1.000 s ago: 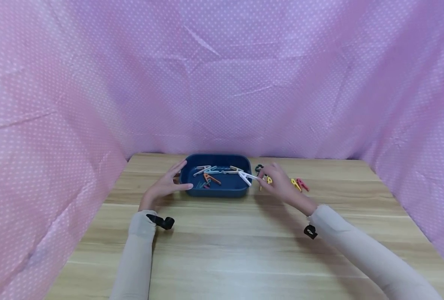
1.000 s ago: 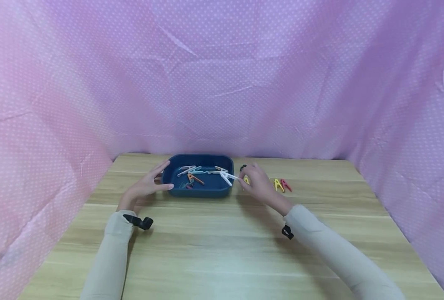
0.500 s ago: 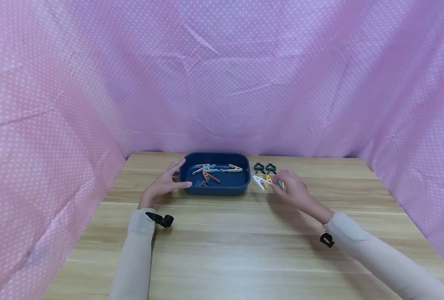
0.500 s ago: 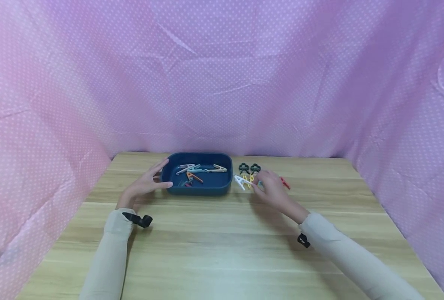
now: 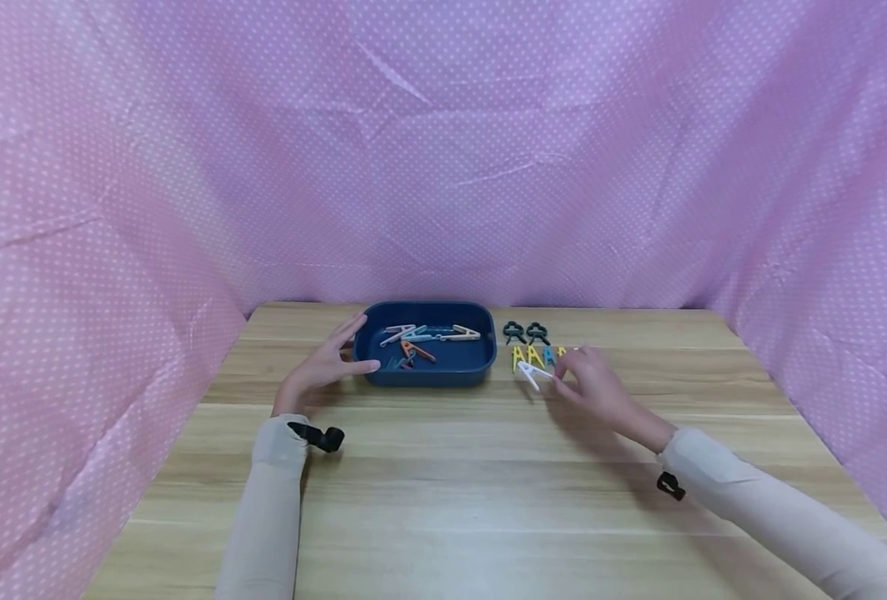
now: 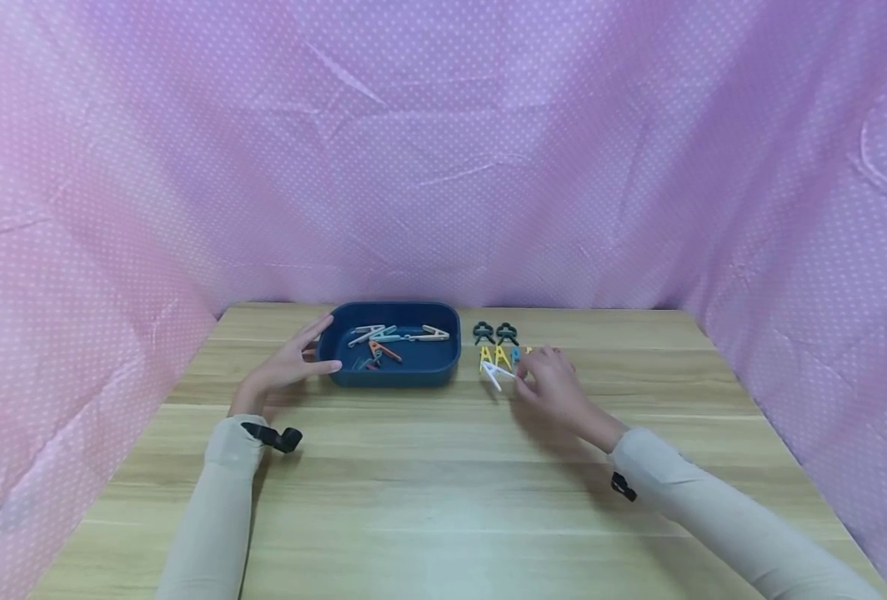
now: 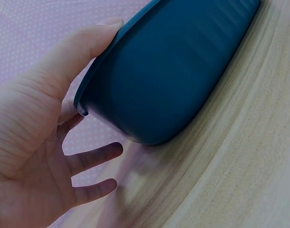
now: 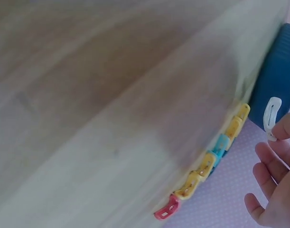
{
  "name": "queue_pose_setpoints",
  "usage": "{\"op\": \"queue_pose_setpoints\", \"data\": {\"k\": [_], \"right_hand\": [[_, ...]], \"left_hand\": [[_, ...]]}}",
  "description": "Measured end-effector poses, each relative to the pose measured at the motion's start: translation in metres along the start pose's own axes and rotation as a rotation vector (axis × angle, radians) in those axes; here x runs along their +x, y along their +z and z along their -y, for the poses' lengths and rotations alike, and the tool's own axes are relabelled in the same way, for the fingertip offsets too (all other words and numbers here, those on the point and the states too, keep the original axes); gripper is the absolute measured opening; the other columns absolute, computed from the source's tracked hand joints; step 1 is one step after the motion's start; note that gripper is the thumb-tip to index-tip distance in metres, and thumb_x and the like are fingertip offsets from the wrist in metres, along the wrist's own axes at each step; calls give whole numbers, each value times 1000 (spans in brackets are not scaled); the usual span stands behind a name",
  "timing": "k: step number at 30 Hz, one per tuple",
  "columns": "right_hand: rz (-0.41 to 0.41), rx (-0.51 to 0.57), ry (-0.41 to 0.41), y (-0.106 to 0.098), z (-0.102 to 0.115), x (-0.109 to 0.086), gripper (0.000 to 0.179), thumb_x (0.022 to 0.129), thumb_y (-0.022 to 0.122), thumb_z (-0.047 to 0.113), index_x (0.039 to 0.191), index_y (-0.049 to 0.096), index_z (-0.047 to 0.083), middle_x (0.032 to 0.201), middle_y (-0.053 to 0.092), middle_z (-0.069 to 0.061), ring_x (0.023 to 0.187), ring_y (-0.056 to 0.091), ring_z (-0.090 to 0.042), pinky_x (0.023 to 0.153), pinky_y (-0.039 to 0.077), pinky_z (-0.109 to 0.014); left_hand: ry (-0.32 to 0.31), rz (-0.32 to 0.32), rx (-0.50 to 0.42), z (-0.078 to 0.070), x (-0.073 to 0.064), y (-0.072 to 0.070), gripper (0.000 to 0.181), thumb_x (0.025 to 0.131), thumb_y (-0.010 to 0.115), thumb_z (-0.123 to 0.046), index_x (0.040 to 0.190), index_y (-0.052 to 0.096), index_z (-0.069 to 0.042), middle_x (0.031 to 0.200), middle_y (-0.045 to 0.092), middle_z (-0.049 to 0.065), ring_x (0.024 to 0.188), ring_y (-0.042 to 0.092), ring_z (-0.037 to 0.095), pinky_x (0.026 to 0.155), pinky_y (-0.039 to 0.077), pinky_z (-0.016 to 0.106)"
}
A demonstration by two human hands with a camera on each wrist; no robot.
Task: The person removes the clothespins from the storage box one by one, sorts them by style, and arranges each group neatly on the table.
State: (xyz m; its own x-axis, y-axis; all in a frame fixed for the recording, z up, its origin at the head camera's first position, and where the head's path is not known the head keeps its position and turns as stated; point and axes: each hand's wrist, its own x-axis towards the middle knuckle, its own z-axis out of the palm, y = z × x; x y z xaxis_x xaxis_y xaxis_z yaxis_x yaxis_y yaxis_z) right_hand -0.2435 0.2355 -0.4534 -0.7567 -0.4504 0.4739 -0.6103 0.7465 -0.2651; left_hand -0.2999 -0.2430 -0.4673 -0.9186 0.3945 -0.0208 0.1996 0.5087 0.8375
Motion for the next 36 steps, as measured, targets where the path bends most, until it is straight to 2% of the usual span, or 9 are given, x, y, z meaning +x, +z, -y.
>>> {"op": "queue_pose_setpoints", "data": {"k": [7, 11, 17, 23, 26, 31, 36], "right_hand": [[32, -128, -38, 5, 2, -6, 13, 82, 77, 6, 80, 65, 8, 82, 66, -5, 83, 55, -26, 94, 46, -53], [36, -180, -54, 8, 0, -9, 10, 83, 76, 7, 82, 66, 7, 84, 67, -7, 86, 58, -29, 103, 44, -62], [18, -227, -79, 12, -1, -16, 9, 81, 77, 10, 81, 68, 6, 85, 67, -7, 84, 57, -28, 92, 47, -55], [71, -206, -17, 13, 4, -20, 10, 84, 75, 13, 77, 68, 10, 86, 66, -4, 83, 56, -25, 84, 46, -49], [79, -200, -16, 14, 7, -22, 11, 83, 75, 14, 75, 68, 12, 84, 64, -2, 82, 56, -24, 81, 44, -45], [51, -200, -58, 17, 11, -24, 12, 80, 77, 15, 74, 68, 12, 83, 64, -2, 83, 56, -25, 81, 42, -45], [97, -167, -37, 19, 13, -25, 13, 82, 79, 18, 76, 68, 13, 86, 65, -2, 87, 57, -24, 89, 45, -49]], "left_hand": [[5, -3, 10, 0, -1, -1, 98, 93, 75, -39, 165, 9, -29, 174, -1, 1, 157, 15, 38, 121, 24, 64], [8, -7, 2, 1, 0, 0, 97, 94, 74, -37, 165, 9, -30, 174, 0, 1, 155, 18, 40, 121, 24, 64], [12, -11, 8, 0, 0, 0, 98, 93, 75, -37, 166, 9, -27, 174, 0, 2, 156, 17, 39, 121, 26, 63], [-1, -12, -13, -1, 0, 1, 100, 92, 77, -39, 165, 10, -29, 173, 1, -2, 156, 18, 36, 122, 26, 62], [-7, -9, -25, -1, 0, 2, 100, 92, 77, -39, 165, 11, -30, 173, 0, -4, 156, 20, 36, 122, 27, 61], [-6, -8, -11, -1, -1, 1, 100, 92, 77, -41, 165, 10, -31, 173, 1, -3, 156, 20, 37, 122, 27, 61], [-11, -12, -5, -1, -1, 1, 100, 91, 77, -42, 165, 10, -31, 173, 2, -4, 156, 20, 37, 122, 26, 61]]}}
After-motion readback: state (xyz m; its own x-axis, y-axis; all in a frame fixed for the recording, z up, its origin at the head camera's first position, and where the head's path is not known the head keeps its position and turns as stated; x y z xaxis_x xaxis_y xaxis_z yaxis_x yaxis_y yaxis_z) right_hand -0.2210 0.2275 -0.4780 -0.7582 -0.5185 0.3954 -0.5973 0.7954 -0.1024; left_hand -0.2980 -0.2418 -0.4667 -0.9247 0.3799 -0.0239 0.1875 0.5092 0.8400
